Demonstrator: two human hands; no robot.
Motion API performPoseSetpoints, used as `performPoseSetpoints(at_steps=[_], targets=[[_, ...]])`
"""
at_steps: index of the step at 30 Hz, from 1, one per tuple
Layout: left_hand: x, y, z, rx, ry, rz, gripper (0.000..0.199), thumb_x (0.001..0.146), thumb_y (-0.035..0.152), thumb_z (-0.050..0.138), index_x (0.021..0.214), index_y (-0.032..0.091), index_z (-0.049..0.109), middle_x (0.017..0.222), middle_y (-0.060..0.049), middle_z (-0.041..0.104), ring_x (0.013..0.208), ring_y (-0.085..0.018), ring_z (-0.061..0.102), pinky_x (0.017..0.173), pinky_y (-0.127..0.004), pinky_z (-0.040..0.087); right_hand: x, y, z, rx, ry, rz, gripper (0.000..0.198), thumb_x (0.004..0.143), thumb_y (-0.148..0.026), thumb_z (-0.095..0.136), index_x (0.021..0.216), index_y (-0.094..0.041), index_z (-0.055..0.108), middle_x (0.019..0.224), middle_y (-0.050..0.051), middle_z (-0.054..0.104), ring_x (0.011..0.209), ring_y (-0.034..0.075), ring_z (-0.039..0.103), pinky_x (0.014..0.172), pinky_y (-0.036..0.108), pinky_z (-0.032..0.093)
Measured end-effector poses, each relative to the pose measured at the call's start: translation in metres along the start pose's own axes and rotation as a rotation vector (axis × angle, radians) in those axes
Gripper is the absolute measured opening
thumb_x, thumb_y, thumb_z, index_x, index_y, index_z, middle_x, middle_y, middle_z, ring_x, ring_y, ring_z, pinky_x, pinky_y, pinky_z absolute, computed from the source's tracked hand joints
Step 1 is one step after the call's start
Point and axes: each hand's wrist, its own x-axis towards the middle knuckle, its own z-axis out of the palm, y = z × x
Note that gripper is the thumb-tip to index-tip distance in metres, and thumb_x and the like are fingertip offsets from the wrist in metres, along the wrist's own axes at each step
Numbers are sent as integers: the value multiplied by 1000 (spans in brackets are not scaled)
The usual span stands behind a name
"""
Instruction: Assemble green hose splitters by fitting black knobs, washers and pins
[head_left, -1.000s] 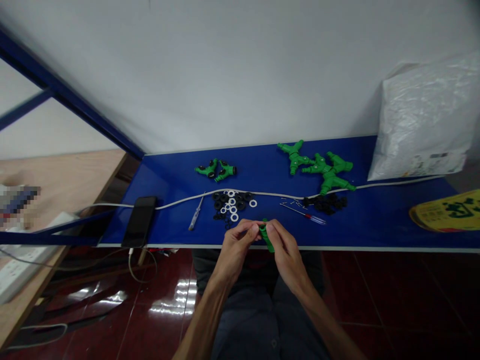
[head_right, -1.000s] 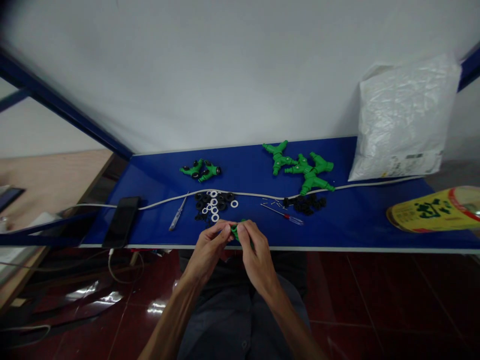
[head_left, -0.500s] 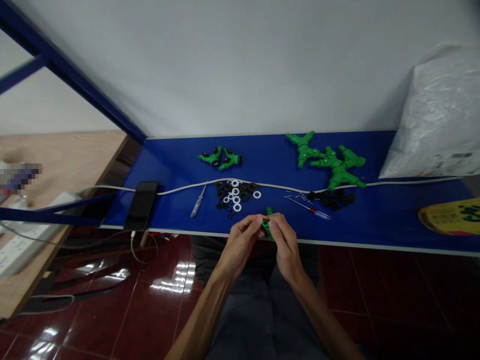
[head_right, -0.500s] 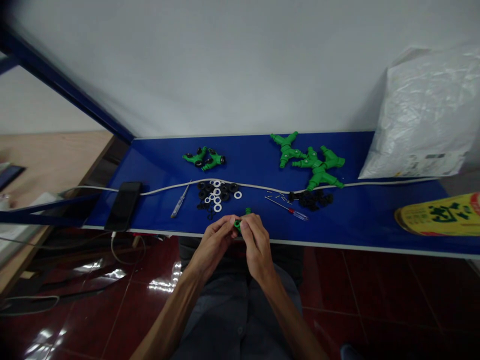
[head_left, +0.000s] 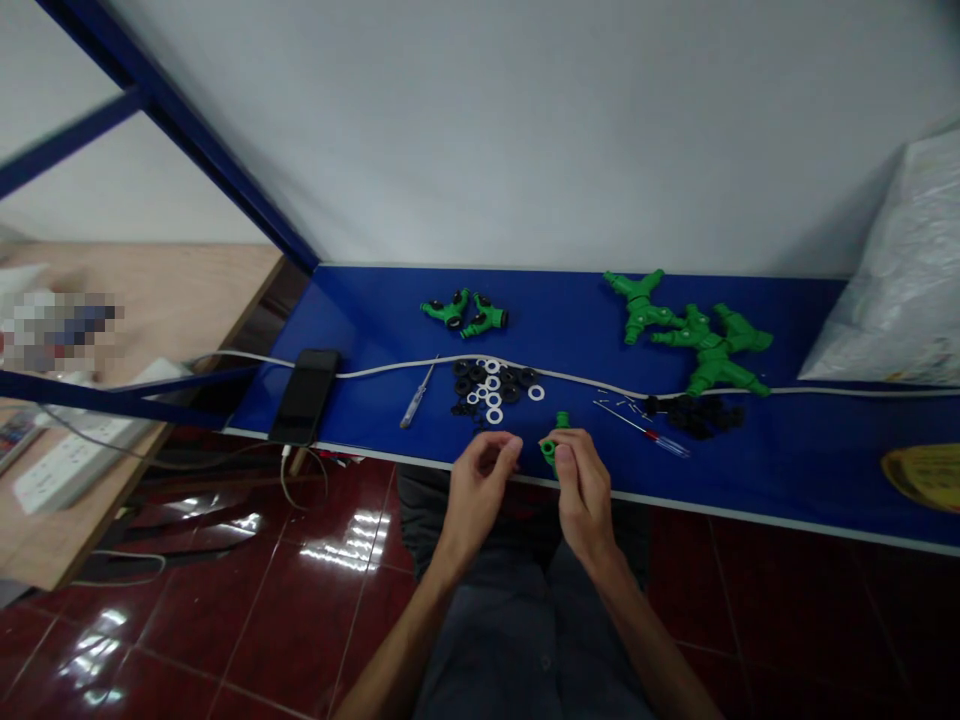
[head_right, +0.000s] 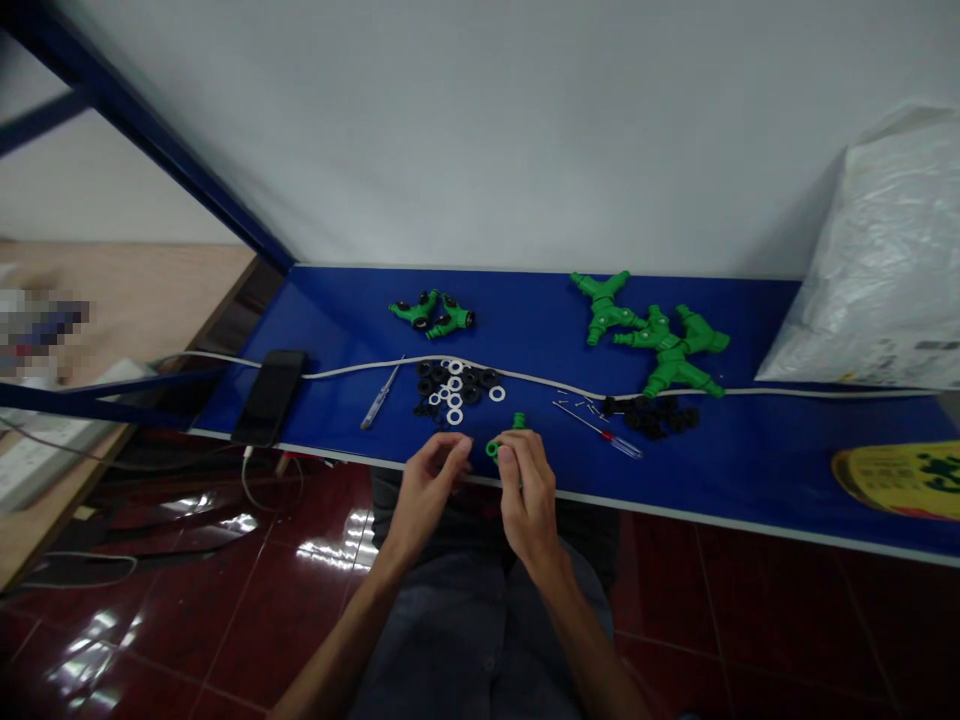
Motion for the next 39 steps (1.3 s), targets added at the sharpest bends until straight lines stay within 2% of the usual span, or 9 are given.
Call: performPoseSetpoints(at_steps=[3,8,14,19,26,29,33,36,39], targets=[[7,-7,-28,455,252,243,21,94,41,66,99,22,74,96,-5,67,86,-20,63,81,-33,50,2,3,0,-33,33,-25,24,105,-28,41,98,-23,64,106,8,59,103,23,59,92,41,48],[18,-11,-46,706,214,365,16,91,32,71,105,27,75,104,-5,66,96,-24,62,90,-37,49,1,3,0,-86,28,-116,22,102,-22,48,95,-22,68,136,12,48,131,29,49,109,51,41],[21,0,-44,416,176,169,15,85,37,76,89,23,74,88,-2,72,80,-19,64,80,-32,49,3,3,0,-88,48,-156,18,96,-18,58,113,-24,58,143,14,44,130,29,51,108,55,44],[43,18,-11,-29,-114,112,25,80,41,80,91,19,74,92,-4,75,89,-19,68,85,-30,50,7,6,3,-59,17,-207,39,92,-18,62,127,-25,45,151,18,37,137,32,47,110,59,42],[69,19,16,-86,-370,32,42,78,44,81,109,17,77,77,-1,70,71,-15,62,72,-28,48,11,15,2,88,-58,-225,44,90,-18,62,127,-26,39,159,18,27,144,36,41,113,64,39],[67,19,13,-79,-445,9,35,84,48,75,96,15,80,69,-1,66,65,-13,57,67,-27,45,12,16,1,80,-89,-247,50,90,-18,61,133,-27,36,159,17,29,147,36,37,113,64,40],[64,23,13,-138,-406,10,31,83,45,77,92,16,82,72,-2,68,67,-13,57,68,-26,46,14,16,4,24,18,-167,64,93,-21,62,149,-27,31,157,17,34,147,32,38,115,59,40],[65,26,16,-202,-326,33,29,80,40,80,101,19,83,90,-4,73,76,-14,62,76,-28,50,18,15,6,10,86,-28,50,98,-30,58,146,-27,42,149,13,47,142,28,45,117,54,38],[65,26,18,-222,-311,60,27,79,37,82,101,21,83,95,-4,73,80,-15,64,79,-28,52,24,13,8,88,14,99,34,103,-38,50,135,-27,54,137,9,61,130,25,56,111,46,44]])
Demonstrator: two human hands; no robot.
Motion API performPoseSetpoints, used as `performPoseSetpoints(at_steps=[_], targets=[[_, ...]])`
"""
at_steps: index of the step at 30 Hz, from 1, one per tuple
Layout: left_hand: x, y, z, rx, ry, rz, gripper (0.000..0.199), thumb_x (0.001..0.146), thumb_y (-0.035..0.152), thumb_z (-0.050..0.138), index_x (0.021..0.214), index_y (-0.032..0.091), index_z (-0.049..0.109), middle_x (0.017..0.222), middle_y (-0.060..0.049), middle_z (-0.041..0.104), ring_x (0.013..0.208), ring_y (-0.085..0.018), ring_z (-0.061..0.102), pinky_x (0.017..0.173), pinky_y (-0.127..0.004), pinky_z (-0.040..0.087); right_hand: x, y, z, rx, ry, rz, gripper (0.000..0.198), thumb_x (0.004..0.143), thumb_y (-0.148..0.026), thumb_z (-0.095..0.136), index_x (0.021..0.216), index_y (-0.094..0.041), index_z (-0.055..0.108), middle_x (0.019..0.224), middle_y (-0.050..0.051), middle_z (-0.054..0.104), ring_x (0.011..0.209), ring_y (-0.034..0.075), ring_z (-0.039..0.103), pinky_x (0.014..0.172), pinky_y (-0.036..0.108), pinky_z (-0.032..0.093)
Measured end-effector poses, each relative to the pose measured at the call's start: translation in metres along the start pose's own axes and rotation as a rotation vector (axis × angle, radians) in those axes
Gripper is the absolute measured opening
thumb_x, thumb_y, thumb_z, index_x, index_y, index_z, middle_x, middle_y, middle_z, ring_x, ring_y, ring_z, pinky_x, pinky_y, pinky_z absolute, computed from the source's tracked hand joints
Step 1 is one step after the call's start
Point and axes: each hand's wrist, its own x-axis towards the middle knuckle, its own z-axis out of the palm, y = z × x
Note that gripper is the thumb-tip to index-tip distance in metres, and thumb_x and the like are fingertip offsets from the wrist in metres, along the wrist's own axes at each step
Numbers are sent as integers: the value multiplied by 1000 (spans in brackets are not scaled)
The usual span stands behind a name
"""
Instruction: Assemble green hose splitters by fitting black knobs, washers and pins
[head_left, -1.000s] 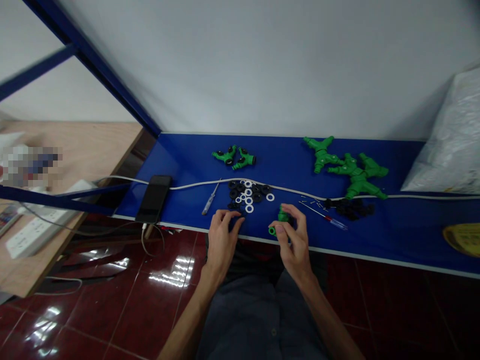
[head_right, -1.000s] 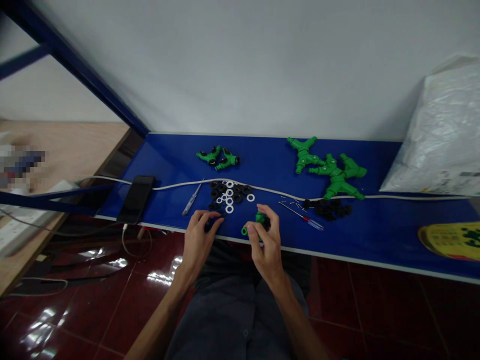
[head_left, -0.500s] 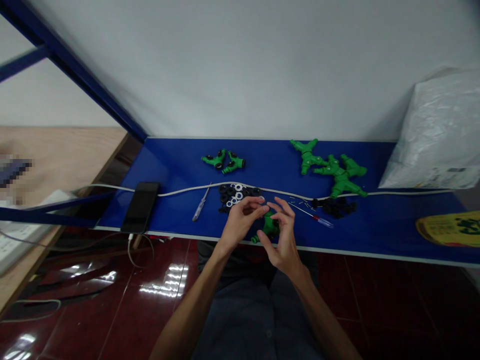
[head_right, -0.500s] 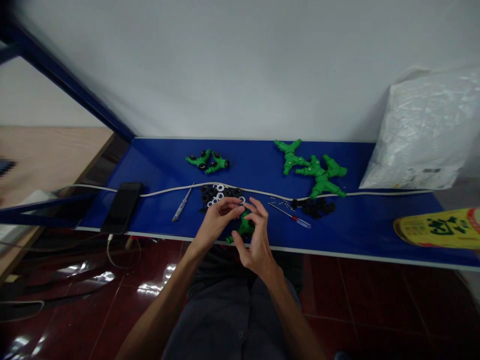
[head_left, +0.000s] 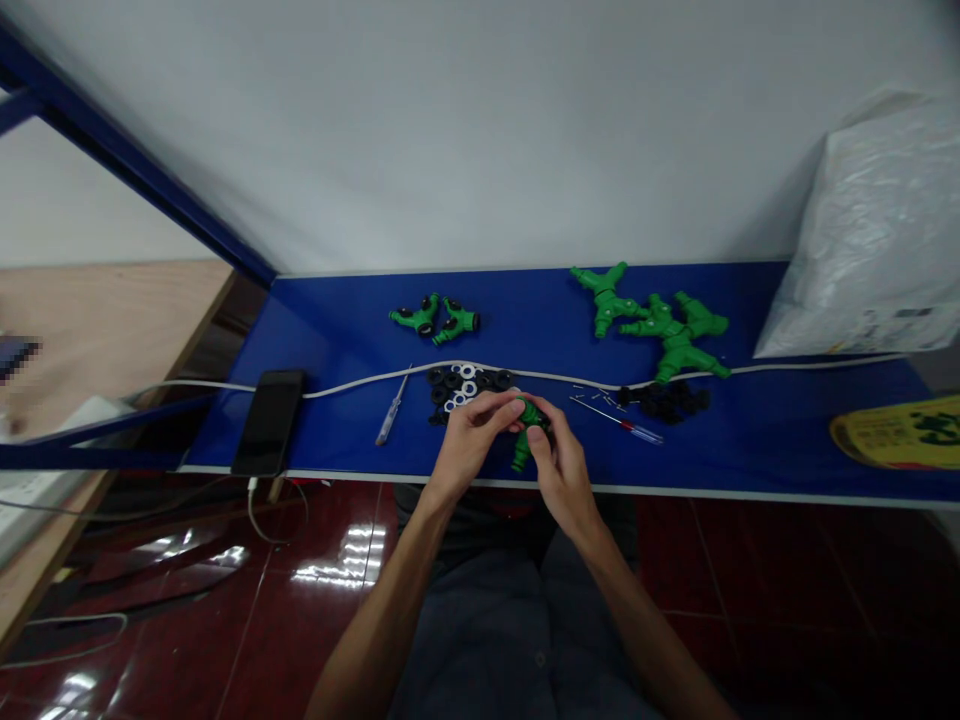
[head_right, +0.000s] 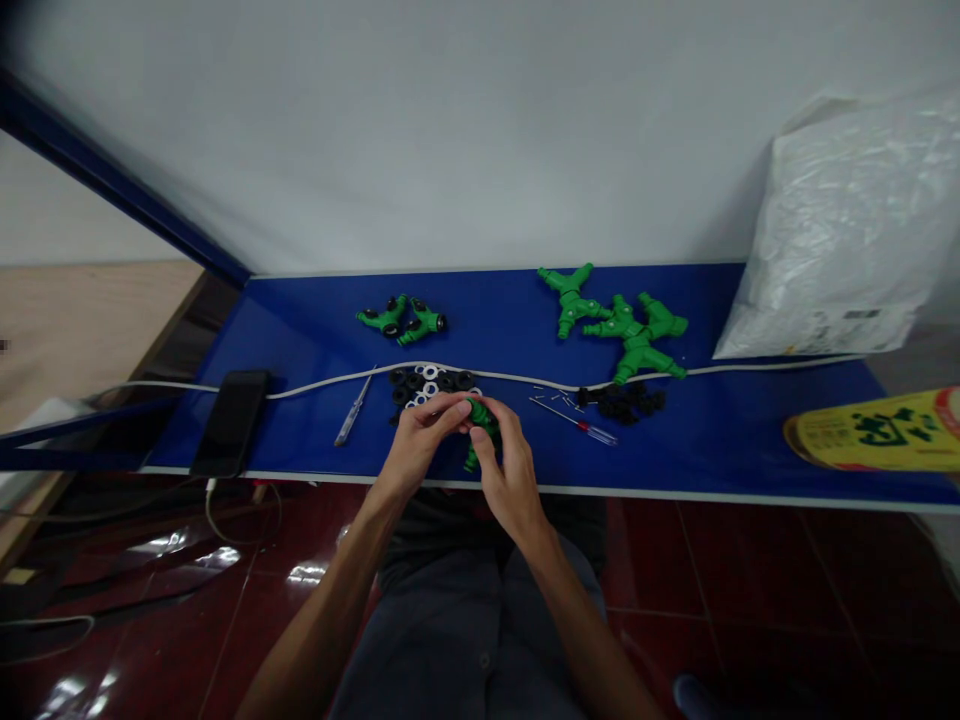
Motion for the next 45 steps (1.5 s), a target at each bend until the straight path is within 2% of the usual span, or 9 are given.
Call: performPoseSetpoints(at_steps=[3,7,18,27,34,38,40,42,45], targets=[[0,-3,1,-22,-32,-13,26,79,37,83,99,21,83,91,-3,71,76,-13,63,76,-26,52,4,-3,5,70,30,90,29,104,-44,48,121,-25,60,119,7,69,112,22,65,98,40,50],[0,-10,1,-114,-61,-89,30,75,39,86,97,19,84,84,-2,70,69,-10,60,69,-23,51,7,-6,8,100,54,121,26,104,-45,46,109,-25,62,105,3,70,98,19,65,86,33,51],[-6,-7,10,-310,-42,-302,27,66,35,92,82,18,78,74,2,68,64,-8,61,68,-20,53,7,-3,4,163,78,63,27,106,-40,45,97,-26,66,91,-2,64,87,16,59,78,30,44],[-9,-6,20,-356,12,-367,21,75,35,82,82,16,74,70,1,62,64,-9,57,62,-20,45,6,-3,3,141,105,89,30,106,-39,40,94,-25,64,91,1,61,88,18,57,82,34,45],[-13,-6,26,-365,59,-318,23,80,33,78,72,16,66,68,2,56,63,-9,52,59,-23,38,3,-2,5,54,59,141,33,105,-45,37,92,-27,62,82,2,59,83,21,56,79,37,49],[-16,-8,27,-268,76,-246,23,85,40,75,84,18,70,75,1,61,66,-11,54,64,-24,42,4,-3,7,60,80,157,30,105,-45,39,101,-26,62,93,2,63,88,21,59,81,35,48],[-21,-10,27,-106,170,-126,26,88,44,72,100,21,73,84,-1,66,70,-14,57,68,-26,45,5,-3,8,76,128,194,29,105,-47,40,107,-26,61,103,3,65,96,21,60,85,35,48],[-29,-11,29,146,246,29,24,91,40,70,107,23,75,104,-6,70,90,-19,63,82,-30,48,4,-3,10,106,169,224,31,105,-49,39,111,-26,60,108,4,65,103,21,60,89,35,48],[-41,-15,32,399,195,138,32,91,29,69,124,29,72,124,-8,66,116,-25,60,104,-36,43,0,-1,11,129,188,212,36,105,-50,36,113,-25,61,112,5,65,107,21,60,94,37,48]])
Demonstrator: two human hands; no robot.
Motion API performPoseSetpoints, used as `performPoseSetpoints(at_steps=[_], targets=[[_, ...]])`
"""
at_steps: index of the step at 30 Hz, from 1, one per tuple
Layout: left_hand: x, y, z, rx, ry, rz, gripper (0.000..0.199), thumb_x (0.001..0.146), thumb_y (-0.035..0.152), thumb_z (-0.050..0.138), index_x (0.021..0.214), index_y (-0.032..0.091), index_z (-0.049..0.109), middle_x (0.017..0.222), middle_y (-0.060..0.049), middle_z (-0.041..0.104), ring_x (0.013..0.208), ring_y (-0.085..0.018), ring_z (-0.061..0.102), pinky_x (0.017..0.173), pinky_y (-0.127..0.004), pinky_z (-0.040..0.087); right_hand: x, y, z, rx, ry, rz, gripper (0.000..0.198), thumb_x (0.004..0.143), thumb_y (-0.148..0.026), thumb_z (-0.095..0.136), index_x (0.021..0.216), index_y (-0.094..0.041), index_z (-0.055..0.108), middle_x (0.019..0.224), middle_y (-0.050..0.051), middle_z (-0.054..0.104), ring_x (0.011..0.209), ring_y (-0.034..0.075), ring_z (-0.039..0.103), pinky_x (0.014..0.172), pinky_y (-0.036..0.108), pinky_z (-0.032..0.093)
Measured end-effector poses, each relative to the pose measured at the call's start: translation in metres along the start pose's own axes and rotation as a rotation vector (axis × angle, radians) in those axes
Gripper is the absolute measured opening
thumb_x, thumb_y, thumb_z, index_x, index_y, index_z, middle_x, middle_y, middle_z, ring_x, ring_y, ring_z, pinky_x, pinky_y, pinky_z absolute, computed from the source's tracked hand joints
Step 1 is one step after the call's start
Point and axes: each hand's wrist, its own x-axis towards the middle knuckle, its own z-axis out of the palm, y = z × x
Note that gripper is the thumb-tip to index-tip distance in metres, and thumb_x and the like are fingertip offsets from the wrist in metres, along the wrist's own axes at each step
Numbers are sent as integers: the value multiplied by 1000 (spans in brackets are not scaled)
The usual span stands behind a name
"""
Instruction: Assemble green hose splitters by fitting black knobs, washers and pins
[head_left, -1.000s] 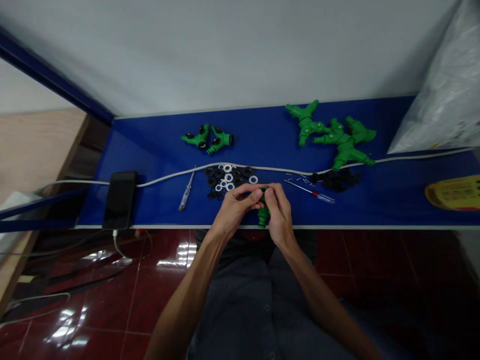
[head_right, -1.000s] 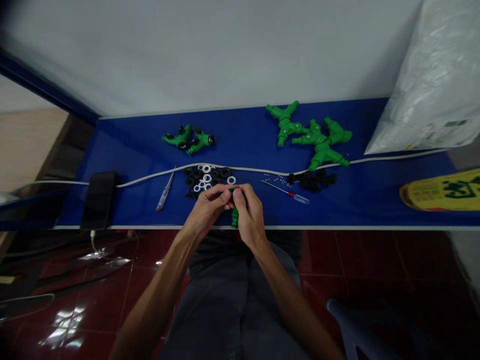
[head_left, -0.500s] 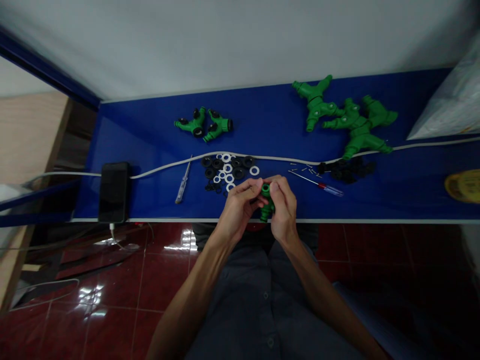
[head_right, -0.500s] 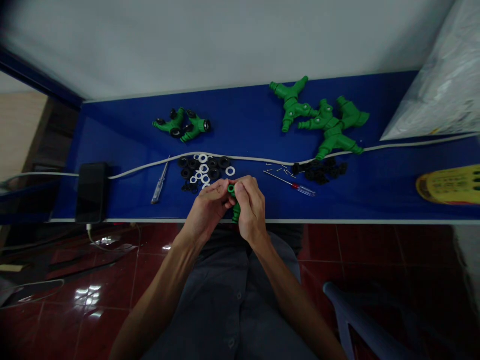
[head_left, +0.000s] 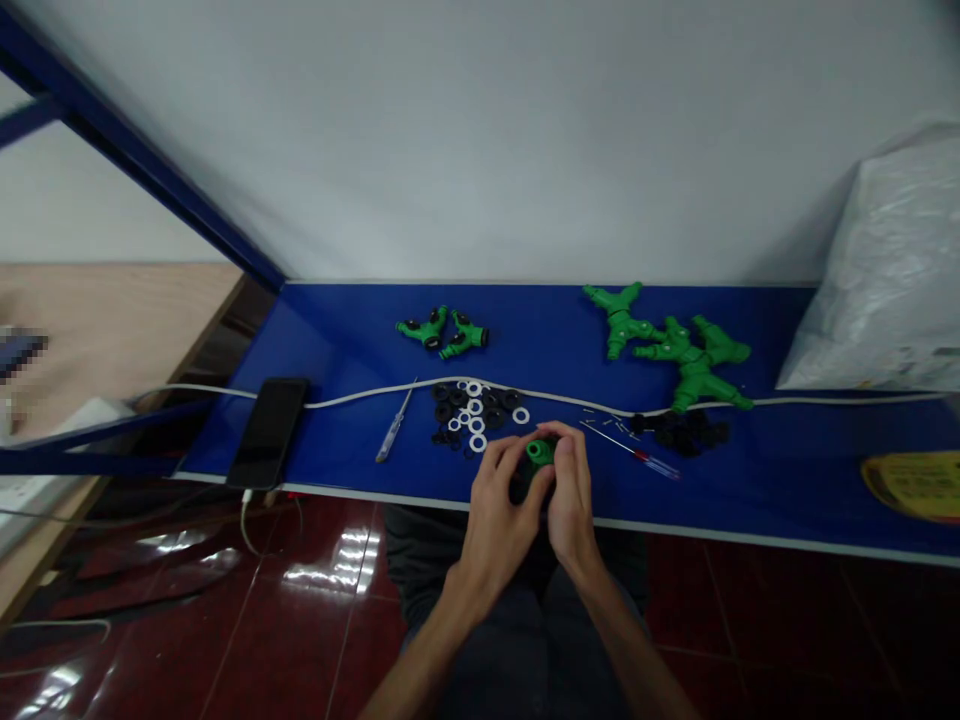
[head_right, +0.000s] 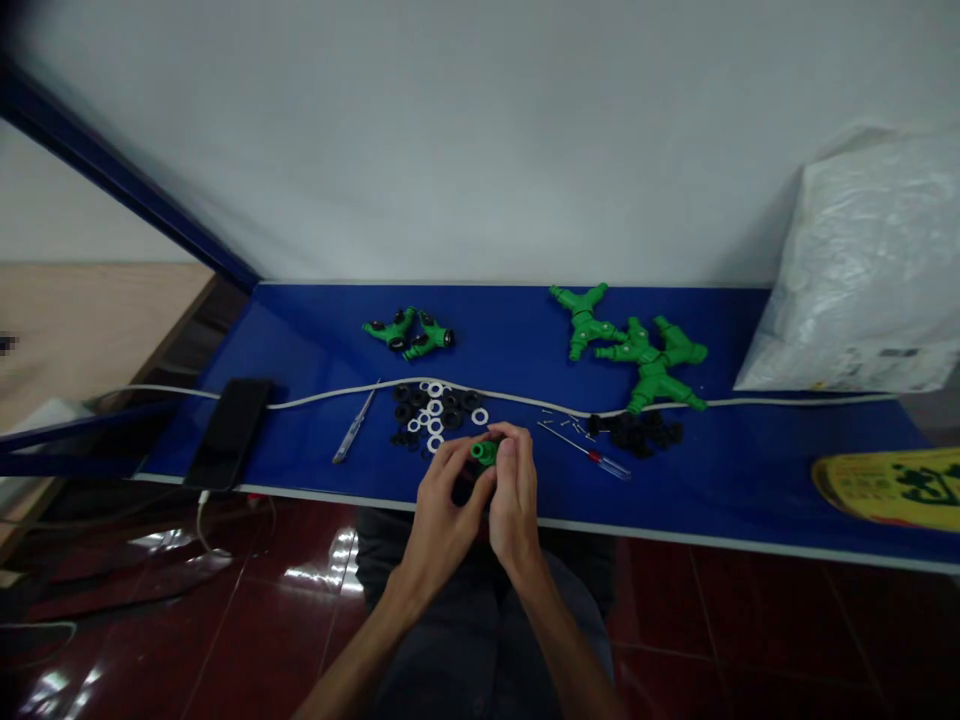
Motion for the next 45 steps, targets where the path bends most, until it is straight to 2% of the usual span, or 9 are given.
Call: performPoseSetpoints(at_steps=[3,7,11,15,20,26,32,36,45], targets=[[-7,-4,2,24,-31,5,43,91,25,68,133,33,67,127,-8,65,117,-26,61,105,-38,43,-1,3,-2,46,-29,-51,37,106,-48,35,115,-25,62,115,6,65,110,22,61,97,38,49],[-6,-13,-3,-93,118,-68,34,84,32,78,118,28,72,113,-7,71,106,-26,66,98,-36,47,14,1,-8,107,-86,-95,39,106,-45,34,109,-23,66,108,7,70,103,23,66,91,40,53],[-4,-18,-19,-366,189,-236,40,85,44,77,118,23,69,107,-6,74,97,-21,67,90,-31,50,35,2,-9,-316,-94,-308,25,99,-43,56,100,-24,73,104,8,69,98,25,66,88,42,54],[-1,-14,-34,-692,275,-331,41,84,48,76,113,20,71,110,-5,73,91,-16,68,88,-27,50,46,13,-2,-531,-205,-482,25,101,-35,52,108,-25,73,108,11,66,100,27,63,88,47,53],[2,-5,-41,-897,211,-399,38,82,47,76,99,14,72,81,-4,72,73,-15,67,74,-26,50,50,13,-5,-511,-212,-503,20,101,-29,51,101,-22,70,105,11,66,100,26,62,90,47,52],[-4,7,-26,-923,178,-417,29,84,42,71,97,16,68,72,-1,68,68,-13,60,71,-25,46,24,-23,-19,-298,-41,-421,11,99,-25,58,100,-23,69,101,6,72,95,22,69,88,42,57],[-11,9,-4,-956,109,-448,27,87,43,66,87,16,64,68,0,63,64,-12,55,66,-23,43,-15,-33,-26,-380,-121,-746,48,92,-2,59,129,-31,69,119,6,73,110,24,69,98,47,57],[-18,6,1,-1014,52,-479,28,83,43,70,86,16,63,66,1,59,60,-10,51,60,-22,40,-19,-24,-38,-476,-178,-844,62,87,1,65,140,-32,61,125,7,72,116,27,67,98,51,57],[-34,0,9,-1027,-19,-452,25,86,41,68,87,16,63,72,1,59,60,-10,51,62,-23,41,-29,-33,-57,-420,-196,-726,39,92,-7,62,122,-31,72,113,5,75,114,27,65,99,52,53]])
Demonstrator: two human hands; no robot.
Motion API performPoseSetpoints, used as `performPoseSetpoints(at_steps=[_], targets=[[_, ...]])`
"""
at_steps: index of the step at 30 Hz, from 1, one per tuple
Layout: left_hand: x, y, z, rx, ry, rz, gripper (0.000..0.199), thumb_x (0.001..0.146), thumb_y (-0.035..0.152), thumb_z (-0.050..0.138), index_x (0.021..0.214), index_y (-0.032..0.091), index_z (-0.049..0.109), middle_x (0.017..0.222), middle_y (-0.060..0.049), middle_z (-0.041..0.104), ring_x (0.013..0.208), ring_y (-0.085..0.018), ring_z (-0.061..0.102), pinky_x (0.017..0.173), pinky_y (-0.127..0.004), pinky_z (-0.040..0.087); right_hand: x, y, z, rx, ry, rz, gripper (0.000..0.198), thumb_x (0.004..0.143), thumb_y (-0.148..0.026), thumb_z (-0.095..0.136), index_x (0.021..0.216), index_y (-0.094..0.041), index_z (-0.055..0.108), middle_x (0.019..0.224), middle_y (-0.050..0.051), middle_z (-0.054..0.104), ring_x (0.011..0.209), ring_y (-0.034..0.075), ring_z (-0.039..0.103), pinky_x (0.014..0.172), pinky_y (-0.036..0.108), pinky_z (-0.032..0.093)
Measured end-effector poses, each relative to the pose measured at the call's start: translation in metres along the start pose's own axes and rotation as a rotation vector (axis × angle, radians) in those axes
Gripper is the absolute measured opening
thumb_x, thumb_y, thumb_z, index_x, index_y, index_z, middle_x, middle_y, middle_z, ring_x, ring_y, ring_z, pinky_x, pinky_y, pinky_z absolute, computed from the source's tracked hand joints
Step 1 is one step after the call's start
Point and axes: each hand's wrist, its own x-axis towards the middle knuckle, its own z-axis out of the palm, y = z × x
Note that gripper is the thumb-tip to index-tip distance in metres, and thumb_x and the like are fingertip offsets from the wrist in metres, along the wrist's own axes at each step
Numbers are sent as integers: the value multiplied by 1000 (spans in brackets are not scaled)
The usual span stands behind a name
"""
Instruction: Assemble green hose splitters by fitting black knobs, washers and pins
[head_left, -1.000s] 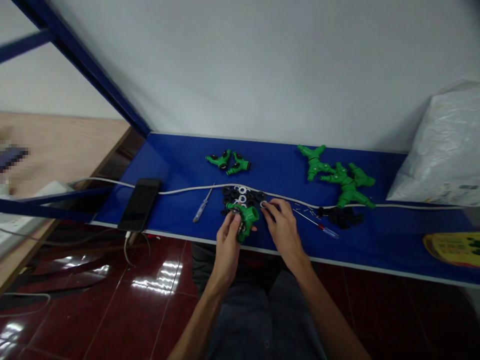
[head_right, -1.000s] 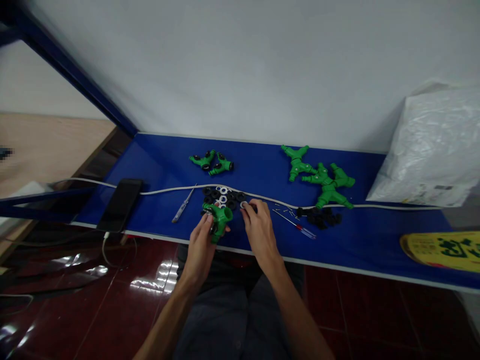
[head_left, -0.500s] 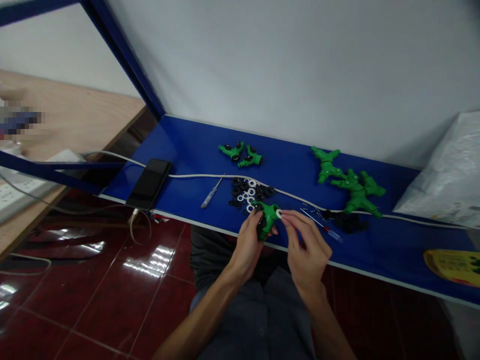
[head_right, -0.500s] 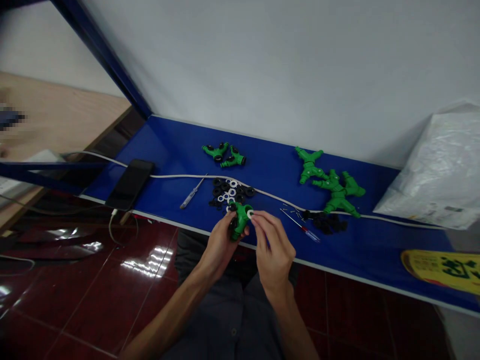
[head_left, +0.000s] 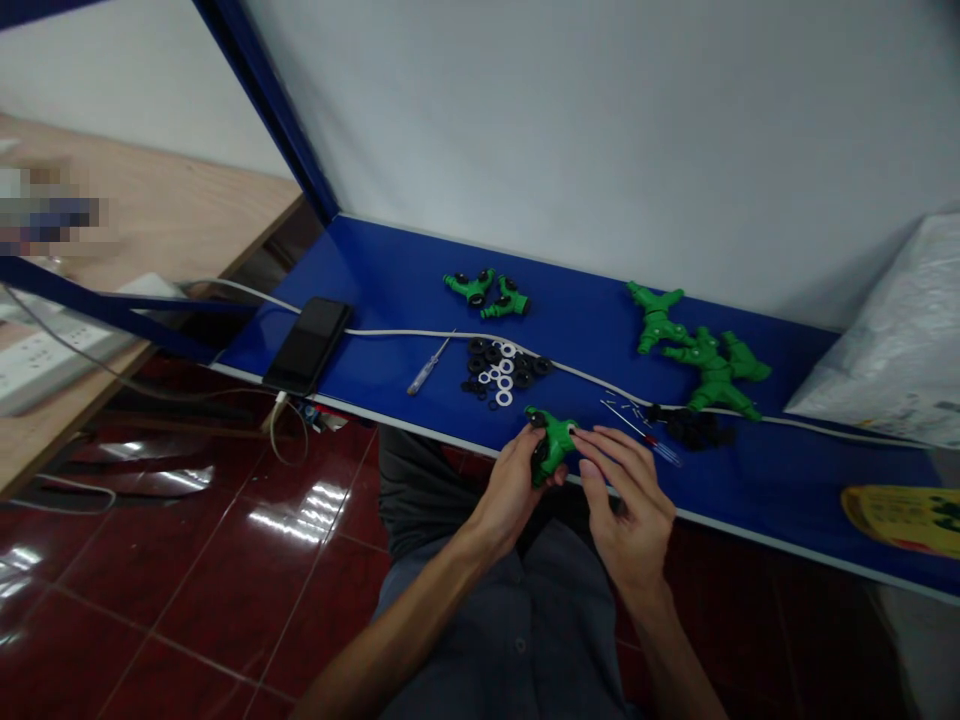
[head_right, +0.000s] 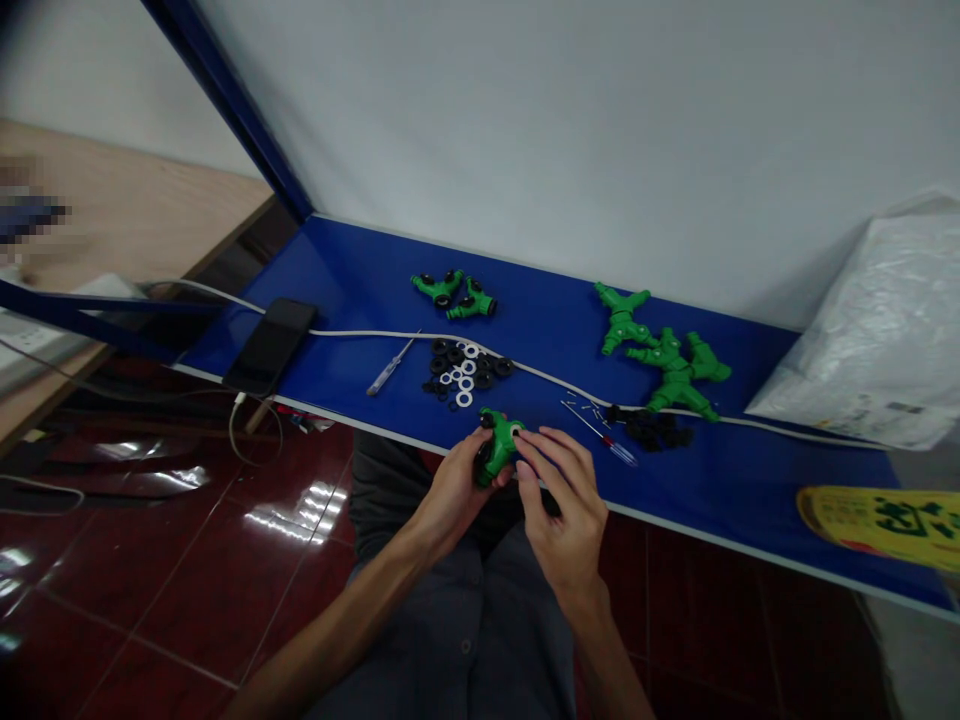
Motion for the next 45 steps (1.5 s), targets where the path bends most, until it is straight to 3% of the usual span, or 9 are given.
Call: performPoseSetpoints(at_steps=[9,12,15,20,25,29,32,40,45], targets=[[-2,1,-14,48,90,42,25,87,40,64,86,16,62,74,1,60,58,-9,51,61,-23,43,12,12,-9,102,-168,70,25,98,-18,57,112,-28,76,111,4,76,116,24,65,103,45,51],[-1,5,-20,-45,197,68,25,83,40,67,81,16,58,72,2,57,56,-9,47,56,-23,42,36,36,10,2,-52,127,23,98,-26,59,115,-25,75,112,7,74,105,23,68,100,44,53],[-1,11,-25,-82,264,131,30,76,39,76,77,17,56,72,4,52,57,-8,44,52,-21,39,59,65,42,-66,-157,106,37,97,-34,59,131,-21,68,125,13,67,101,26,69,95,46,55],[-2,15,-26,-60,322,160,35,69,39,83,73,17,56,69,5,50,58,-7,45,52,-20,40,67,85,71,-28,-144,82,29,97,-37,55,101,-19,77,115,15,71,103,29,69,97,51,54],[-2,17,-23,-42,296,161,34,71,41,82,74,17,58,71,4,51,61,-8,48,58,-21,44,47,57,40,130,-84,162,20,97,-37,61,101,-21,74,119,11,73,109,26,70,98,46,56],[1,19,-21,41,236,168,32,74,42,81,82,16,64,78,3,53,63,-7,47,56,-21,42,35,26,16,239,-219,143,10,93,-30,69,99,-24,75,120,7,74,111,24,70,101,42,55],[0,20,-18,130,168,157,32,76,41,80,90,16,67,80,2,54,61,-7,46,54,-20,39,32,17,7,176,-279,100,22,93,-27,70,115,-26,72,114,5,76,99,21,73,94,37,59],[-3,14,-16,186,-22,-67,31,76,42,77,83,14,66,77,2,51,60,-6,42,53,-18,36,33,30,-42,-162,-582,-344,40,100,-14,53,138,-23,60,134,7,68,119,20,68,108,32,54],[4,14,-12,232,-107,-257,32,70,43,78,78,15,63,70,3,50,53,-5,42,49,-19,34,54,33,-73,-377,-815,-753,52,96,-1,38,143,-17,54,139,14,65,123,23,67,96,31,60]])
